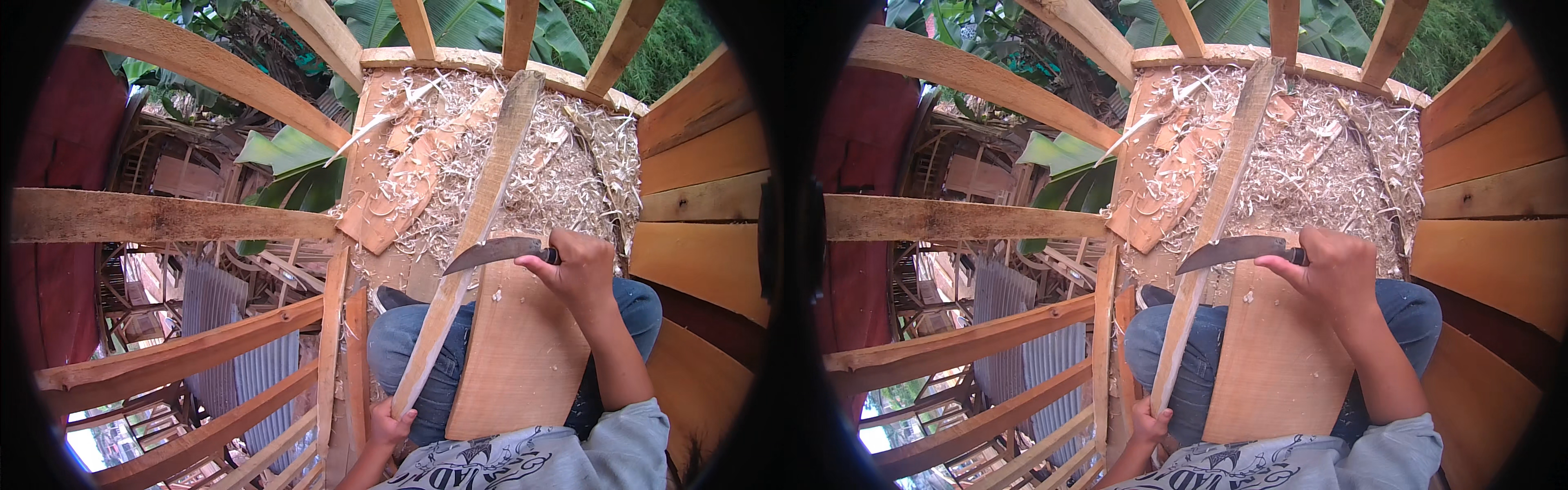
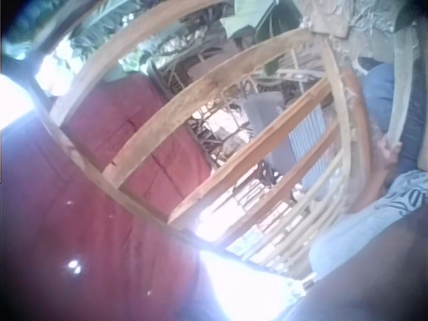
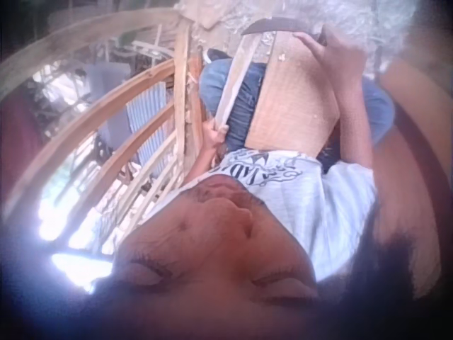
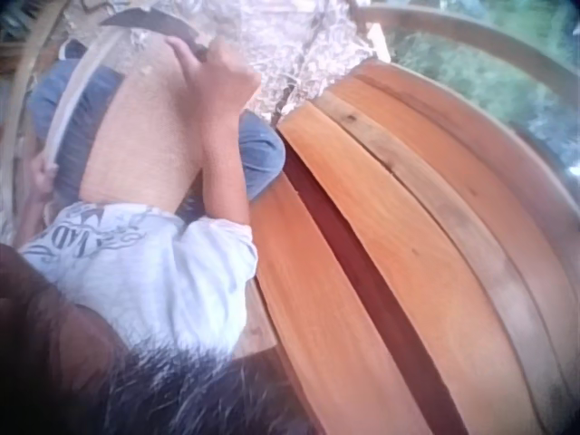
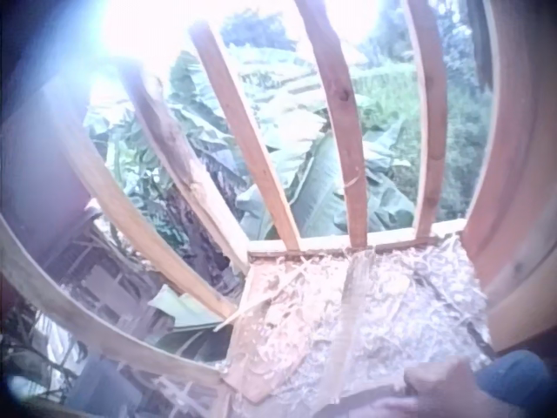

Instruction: The person sits on the floor of a wooden structure and uses a curved blade to shave and smooth a long, thin piece of wood. They hold the wood with their left hand and repeatedly scrape the surface with the tool in their right hand, producing wood shavings that accumulate on the floor.

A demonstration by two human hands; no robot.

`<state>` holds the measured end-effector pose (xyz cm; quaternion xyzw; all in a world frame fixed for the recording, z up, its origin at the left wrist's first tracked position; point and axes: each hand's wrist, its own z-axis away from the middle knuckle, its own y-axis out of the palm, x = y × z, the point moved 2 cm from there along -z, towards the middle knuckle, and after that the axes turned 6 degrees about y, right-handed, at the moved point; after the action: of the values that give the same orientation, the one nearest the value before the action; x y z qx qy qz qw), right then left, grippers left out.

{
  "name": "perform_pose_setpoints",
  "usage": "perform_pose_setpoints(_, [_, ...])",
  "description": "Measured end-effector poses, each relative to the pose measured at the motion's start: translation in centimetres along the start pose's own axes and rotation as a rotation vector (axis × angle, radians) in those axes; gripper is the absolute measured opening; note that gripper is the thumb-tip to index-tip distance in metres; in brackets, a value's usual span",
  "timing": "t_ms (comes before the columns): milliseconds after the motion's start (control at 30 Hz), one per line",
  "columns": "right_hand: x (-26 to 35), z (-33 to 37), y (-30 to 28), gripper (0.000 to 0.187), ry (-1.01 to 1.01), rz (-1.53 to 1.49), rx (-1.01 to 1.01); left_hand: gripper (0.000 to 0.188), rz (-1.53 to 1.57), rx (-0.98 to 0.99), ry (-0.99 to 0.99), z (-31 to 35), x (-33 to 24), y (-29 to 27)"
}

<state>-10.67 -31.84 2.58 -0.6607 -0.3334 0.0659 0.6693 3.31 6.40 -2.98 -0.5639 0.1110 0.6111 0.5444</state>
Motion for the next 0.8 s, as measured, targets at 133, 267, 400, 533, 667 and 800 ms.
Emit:
perform_pose_setpoints(133, [-4.6,-2.9,0.4,0.063,0.287,-0.036,-0.134,0.046,-0.064,-0.043,0.021,0.3,0.0,0.0])
perform_pose_setpoints(267, [-8.9,-4.2,-1.2,0.063,0.529,-0.184,-0.112,0.046,-0.084,-0.102,0.078,-0.1,-1.4,0.3])
perform_pose_setpoints(400, [-6.3,-0.2,-1.6,0.053,0.414,-0.217,-0.037,0.05,-0.183,-0.097,0.111,-0.4,-1.0,0.2])
perform_pose_setpoints(533, [-0.5,3.4,-1.7,0.048,0.177,-0.287,0.101,0.051,-0.202,-0.09,0.068,-0.3,-1.2,0.3])
perform_pose_setpoints(667, [4.0,4.4,-0.5,0.054,-0.138,-0.134,0.199,0.049,-0.188,-0.103,0.09,-0.4,-1.7,0.4])
perform_pose_setpoints(800, [0.7,0.3,0.7,0.058,-0.003,-0.01,0.011,0.045,-0.278,-0.136,0.1,-0.1,-2.0,0.6])
